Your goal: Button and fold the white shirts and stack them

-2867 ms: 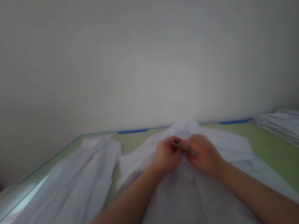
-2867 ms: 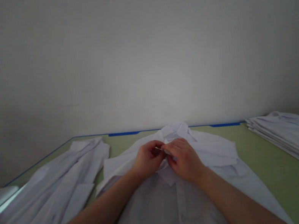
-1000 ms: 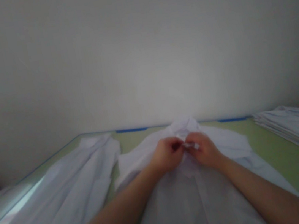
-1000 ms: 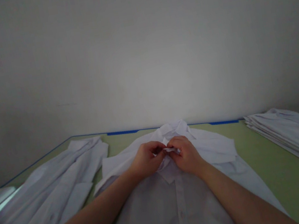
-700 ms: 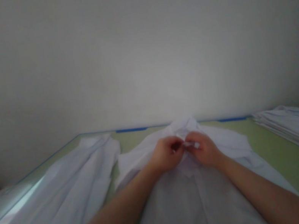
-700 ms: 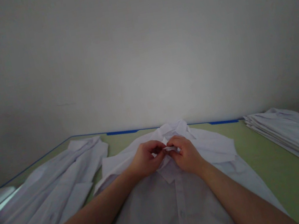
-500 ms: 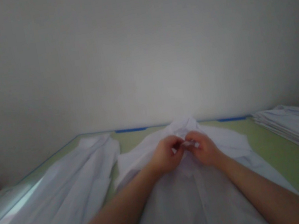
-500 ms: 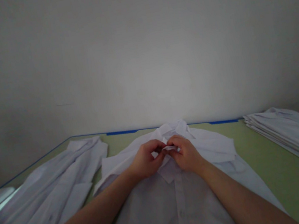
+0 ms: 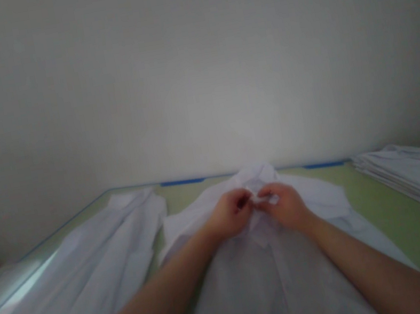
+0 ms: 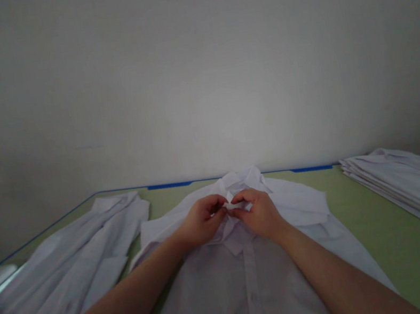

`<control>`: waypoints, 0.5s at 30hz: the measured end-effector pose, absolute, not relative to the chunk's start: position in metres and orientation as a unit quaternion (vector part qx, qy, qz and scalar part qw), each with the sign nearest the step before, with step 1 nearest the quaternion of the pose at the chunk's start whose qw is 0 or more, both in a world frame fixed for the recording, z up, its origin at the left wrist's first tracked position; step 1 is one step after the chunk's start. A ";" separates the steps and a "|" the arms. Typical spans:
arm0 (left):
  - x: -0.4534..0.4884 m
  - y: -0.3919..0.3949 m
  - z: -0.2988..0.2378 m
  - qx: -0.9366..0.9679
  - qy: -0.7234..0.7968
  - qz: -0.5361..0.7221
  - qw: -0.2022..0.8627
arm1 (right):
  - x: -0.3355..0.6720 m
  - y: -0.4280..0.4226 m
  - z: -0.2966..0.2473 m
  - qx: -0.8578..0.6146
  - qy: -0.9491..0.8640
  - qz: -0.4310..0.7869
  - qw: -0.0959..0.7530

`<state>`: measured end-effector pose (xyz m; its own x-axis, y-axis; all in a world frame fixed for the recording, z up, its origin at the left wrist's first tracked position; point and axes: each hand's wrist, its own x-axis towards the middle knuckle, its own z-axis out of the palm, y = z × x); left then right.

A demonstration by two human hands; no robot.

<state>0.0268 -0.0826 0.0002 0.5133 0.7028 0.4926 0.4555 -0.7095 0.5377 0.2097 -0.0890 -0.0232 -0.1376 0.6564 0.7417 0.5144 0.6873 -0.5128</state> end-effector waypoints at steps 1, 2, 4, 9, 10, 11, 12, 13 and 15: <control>0.027 -0.083 0.000 0.854 0.336 0.357 0.175 | 0.210 -0.089 -0.023 -0.389 -0.751 0.069 0.529; 0.027 -0.083 0.000 0.855 0.331 0.357 0.178 | 0.210 -0.089 -0.023 -0.391 -0.750 0.071 0.529; 0.026 -0.083 0.001 0.857 0.320 0.359 0.185 | 0.210 -0.089 -0.022 -0.402 -0.741 0.078 0.532; 0.026 -0.085 0.004 0.856 0.318 0.361 0.191 | 0.210 -0.090 -0.020 -0.431 -0.714 0.112 0.540; 0.025 -0.085 0.005 0.856 0.321 0.358 0.188 | 0.210 -0.090 -0.020 -0.435 -0.712 0.119 0.539; 0.025 -0.086 0.005 0.857 0.325 0.355 0.184 | 0.210 -0.090 -0.020 -0.439 -0.709 0.123 0.538; 0.025 -0.086 0.006 0.858 0.328 0.353 0.177 | 0.210 -0.090 -0.019 -0.441 -0.706 0.126 0.539; 0.025 -0.087 0.007 0.858 0.331 0.353 0.171 | 0.210 -0.090 -0.019 -0.442 -0.705 0.129 0.540; 0.026 -0.088 0.007 0.857 0.335 0.360 0.157 | 0.210 -0.090 -0.018 -0.440 -0.702 0.136 0.543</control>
<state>0.0256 -0.0879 0.0072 0.5171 0.6870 0.5106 0.4607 -0.7261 0.5104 0.2101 -0.0901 -0.0182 -0.0231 0.7654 0.6431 0.4704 0.5760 -0.6686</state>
